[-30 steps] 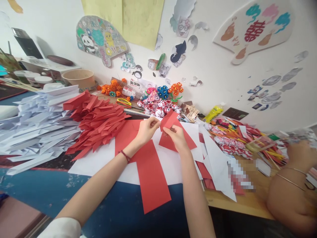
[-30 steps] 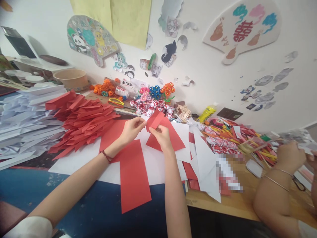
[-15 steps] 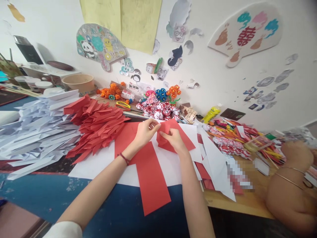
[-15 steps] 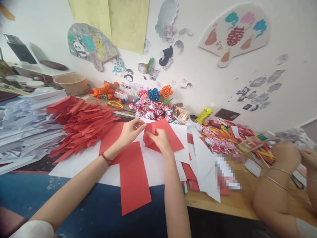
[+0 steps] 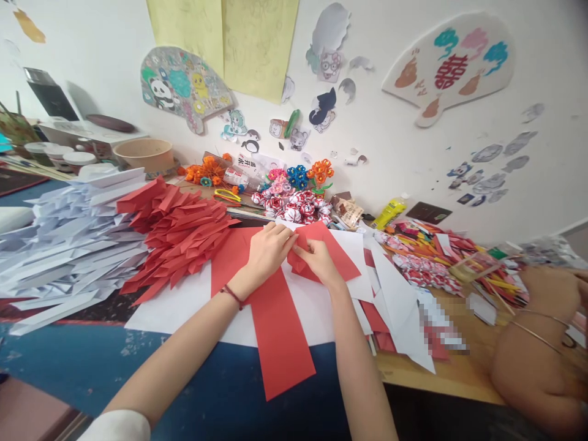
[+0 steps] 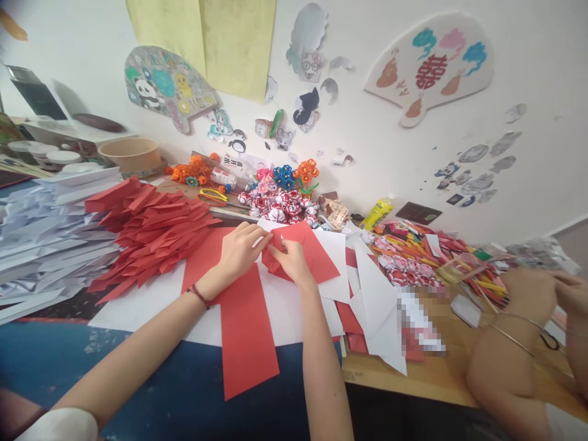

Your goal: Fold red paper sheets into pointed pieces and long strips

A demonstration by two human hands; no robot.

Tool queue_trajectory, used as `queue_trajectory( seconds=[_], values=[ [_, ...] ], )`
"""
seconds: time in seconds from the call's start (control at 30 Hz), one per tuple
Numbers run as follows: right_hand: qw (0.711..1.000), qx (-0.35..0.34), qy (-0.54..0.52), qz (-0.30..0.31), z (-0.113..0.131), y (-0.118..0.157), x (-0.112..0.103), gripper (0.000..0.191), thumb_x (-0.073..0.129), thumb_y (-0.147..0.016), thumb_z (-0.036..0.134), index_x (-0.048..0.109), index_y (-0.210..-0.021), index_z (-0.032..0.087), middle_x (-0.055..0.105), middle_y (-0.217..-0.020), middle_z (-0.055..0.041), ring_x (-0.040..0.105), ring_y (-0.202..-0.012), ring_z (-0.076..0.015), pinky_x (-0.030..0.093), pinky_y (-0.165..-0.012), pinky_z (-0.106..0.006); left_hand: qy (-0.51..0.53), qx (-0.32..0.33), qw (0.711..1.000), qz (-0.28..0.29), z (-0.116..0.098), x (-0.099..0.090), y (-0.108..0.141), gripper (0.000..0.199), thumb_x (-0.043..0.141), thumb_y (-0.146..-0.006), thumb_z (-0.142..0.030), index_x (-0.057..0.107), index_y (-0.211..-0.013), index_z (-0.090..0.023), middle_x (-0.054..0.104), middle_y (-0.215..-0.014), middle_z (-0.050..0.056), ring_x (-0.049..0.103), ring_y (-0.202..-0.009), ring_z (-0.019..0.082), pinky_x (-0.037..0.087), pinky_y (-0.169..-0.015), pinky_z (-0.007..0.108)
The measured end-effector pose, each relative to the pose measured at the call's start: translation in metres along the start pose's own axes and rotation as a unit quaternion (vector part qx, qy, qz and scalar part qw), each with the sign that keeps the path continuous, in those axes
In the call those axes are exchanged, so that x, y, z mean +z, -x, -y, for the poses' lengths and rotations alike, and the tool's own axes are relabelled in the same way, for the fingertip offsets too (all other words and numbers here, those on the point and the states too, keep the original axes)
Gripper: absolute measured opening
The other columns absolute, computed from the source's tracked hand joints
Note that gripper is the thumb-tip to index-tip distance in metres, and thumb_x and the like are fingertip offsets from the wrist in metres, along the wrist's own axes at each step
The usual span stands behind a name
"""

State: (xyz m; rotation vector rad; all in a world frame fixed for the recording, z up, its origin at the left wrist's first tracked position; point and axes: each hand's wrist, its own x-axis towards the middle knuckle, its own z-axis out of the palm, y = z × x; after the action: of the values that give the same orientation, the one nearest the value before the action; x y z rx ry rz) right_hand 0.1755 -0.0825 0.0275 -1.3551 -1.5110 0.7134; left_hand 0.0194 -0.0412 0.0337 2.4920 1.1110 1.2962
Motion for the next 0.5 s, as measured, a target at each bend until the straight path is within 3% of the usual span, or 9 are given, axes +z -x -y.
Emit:
queue_trajectory(
  seconds=[0.1,0.2,0.5],
  values=[
    [1.000,-0.002,0.006,-0.013,0.003,0.001,-0.001,0.051,0.063,-0.075,0.060,0.036,-0.057,0.021,0.028,-0.057,0.0049,0.024,-0.053,-0.0098,0.017,-0.048,-0.026,0.121,-0.076,0.990,-0.005,0.003,-0.002,-0.006,0.027,0.048,-0.091,-0.036,0.065,-0.077,-0.020,0.066,-0.079,0.003,0.054,-0.074,0.016,0.037,-0.065,0.026],
    [1.000,0.000,0.017,-0.018,0.005,0.001,-0.001,0.054,0.064,-0.074,0.060,0.031,-0.056,0.022,0.026,-0.057,0.0052,0.024,-0.053,-0.0096,0.017,-0.048,-0.026,0.246,-0.129,0.961,0.010,0.008,-0.001,-0.010,0.031,0.051,-0.088,-0.040,0.065,-0.073,-0.017,0.066,-0.073,0.001,0.055,-0.067,0.013,0.040,-0.064,0.024],
    [0.999,-0.006,0.032,-0.032,0.003,0.001,-0.003,0.054,0.064,-0.076,0.058,0.027,-0.056,0.022,0.024,-0.058,0.0054,0.022,-0.053,-0.0099,0.016,-0.049,-0.026,0.352,-0.150,0.922,0.051,0.011,0.001,-0.013,0.036,0.060,-0.080,-0.051,0.068,-0.079,-0.016,0.070,-0.083,0.005,0.060,-0.074,0.015,0.045,-0.067,0.024]
  ],
)
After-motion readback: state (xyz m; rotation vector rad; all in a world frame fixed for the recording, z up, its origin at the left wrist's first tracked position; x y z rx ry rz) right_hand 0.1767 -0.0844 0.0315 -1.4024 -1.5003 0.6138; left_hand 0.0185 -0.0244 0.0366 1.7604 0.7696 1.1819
